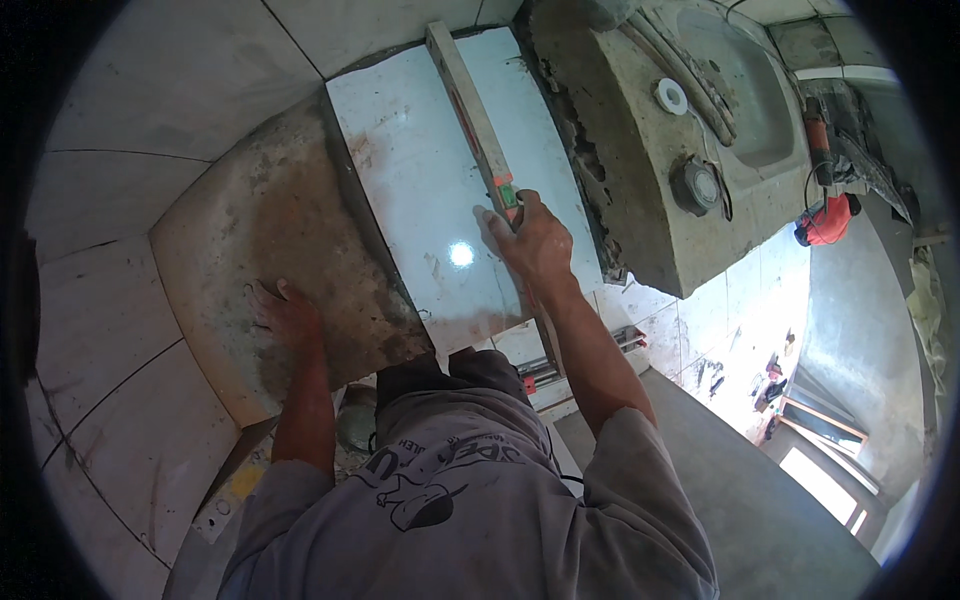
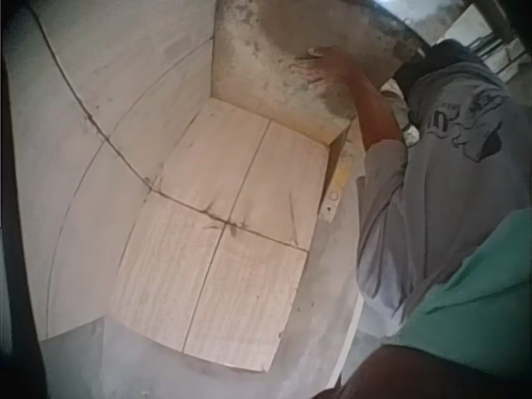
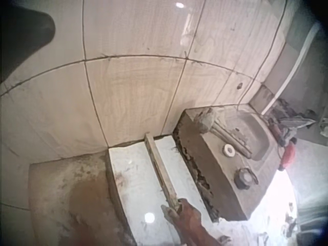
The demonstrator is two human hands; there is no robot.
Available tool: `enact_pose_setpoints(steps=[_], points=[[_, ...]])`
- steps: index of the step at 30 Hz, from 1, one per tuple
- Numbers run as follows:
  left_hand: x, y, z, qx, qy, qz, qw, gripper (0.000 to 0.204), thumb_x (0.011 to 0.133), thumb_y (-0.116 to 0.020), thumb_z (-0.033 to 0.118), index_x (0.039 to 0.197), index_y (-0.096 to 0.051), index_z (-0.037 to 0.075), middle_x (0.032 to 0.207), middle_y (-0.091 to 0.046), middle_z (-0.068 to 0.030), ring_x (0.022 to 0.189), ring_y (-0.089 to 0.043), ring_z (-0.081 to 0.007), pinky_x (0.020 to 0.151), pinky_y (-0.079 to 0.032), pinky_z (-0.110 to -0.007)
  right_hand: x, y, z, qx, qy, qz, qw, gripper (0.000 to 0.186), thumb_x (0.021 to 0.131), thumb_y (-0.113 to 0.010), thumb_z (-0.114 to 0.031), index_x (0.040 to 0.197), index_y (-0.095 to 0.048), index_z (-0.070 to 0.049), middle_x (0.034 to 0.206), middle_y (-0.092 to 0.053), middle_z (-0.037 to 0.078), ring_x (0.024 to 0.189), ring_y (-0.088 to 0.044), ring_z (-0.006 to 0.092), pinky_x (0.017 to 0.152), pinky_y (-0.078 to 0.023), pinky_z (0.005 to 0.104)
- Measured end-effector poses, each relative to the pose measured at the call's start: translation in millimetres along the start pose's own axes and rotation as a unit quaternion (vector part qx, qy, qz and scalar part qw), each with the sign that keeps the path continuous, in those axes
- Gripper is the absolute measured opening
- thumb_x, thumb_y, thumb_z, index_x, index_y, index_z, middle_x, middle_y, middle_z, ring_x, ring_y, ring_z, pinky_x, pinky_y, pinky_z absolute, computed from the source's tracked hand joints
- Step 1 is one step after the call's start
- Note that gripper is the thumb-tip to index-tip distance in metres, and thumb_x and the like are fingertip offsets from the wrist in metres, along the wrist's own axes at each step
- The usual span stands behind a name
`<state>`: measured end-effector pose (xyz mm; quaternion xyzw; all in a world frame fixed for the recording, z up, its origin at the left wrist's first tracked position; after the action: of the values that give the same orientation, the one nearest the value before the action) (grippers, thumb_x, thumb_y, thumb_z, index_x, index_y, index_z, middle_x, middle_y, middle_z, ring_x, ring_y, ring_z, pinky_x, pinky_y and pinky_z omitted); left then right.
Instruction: The recorder is installing and leveling floor tiles using cement and tools.
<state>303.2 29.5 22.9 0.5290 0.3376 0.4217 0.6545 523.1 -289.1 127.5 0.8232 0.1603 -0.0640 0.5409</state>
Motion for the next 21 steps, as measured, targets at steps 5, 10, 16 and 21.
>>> enact_pose_setpoints(steps=[5, 10, 16, 21], points=[[0.6, -1.8, -1.6, 0.009, -0.003, 0.005, 1.000, 0.060, 0.100, -0.041, 0.040, 0.145, -0.033, 0.002, 0.155, -0.026, -0.0154, 0.145, -0.022, -0.0331, 0.111, -0.011, -0.068, 0.0, 10.0, 43.4, 0.110, 0.048, 0.062, 0.991, 0.047, 0.093, -0.060, -0.043, 0.114, -0.058, -0.001, 0.093, -0.069, 0.021, 0.085, -0.069, 0.0330, 0.076, -0.053, 0.0417], [-0.6, -5.8, -1.3, 0.011, -0.013, 0.019, 1.000, 0.061, 0.100, -0.040, 0.042, 0.145, -0.033, 0.002, 0.155, -0.027, -0.0141, 0.145, -0.022, -0.0327, 0.111, -0.012, -0.067, -5.3, 13.4, 77.8, 0.133, 0.019, 0.090, 0.987, 0.037, 0.098, -0.053, -0.037, 0.107, -0.062, -0.003, 0.090, -0.067, 0.023, 0.084, -0.066, 0.0401, 0.074, -0.051, 0.0448], [-0.1, -14.1, -9.7, 0.021, -0.033, 0.063, 0.997, 0.063, 0.100, -0.037, 0.049, 0.146, -0.033, 0.005, 0.153, -0.030, -0.0160, 0.140, -0.030, -0.0371, 0.110, -0.017, -0.067, -11.9, 10.2, 82.5, 0.125, 0.024, 0.101, 0.987, 0.029, 0.097, -0.053, -0.031, 0.107, -0.063, -0.006, 0.090, -0.067, 0.023, 0.085, -0.064, 0.0427, 0.074, -0.050, 0.0466], [-1.6, -12.0, -6.9, -0.001, -0.048, 0.069, 0.996, 0.065, 0.099, -0.036, 0.049, 0.144, -0.034, 0.002, 0.152, -0.030, -0.0168, 0.140, -0.030, -0.0365, 0.111, -0.016, -0.065, -11.8, 12.3, 78.0, 0.116, 0.018, 0.091, 0.989, 0.027, 0.096, -0.055, -0.029, 0.107, -0.063, -0.006, 0.090, -0.067, 0.022, 0.085, -0.065, 0.0410, 0.074, -0.051, 0.0462]])
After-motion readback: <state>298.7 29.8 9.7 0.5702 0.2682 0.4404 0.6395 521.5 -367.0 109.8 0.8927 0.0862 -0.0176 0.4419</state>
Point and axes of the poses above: each hand's wrist, its own x-axis towards the middle knuckle, its own y-axis out of the back of the hand, z = x × y, the point moved 3 cm from there along x, towards the middle knuckle
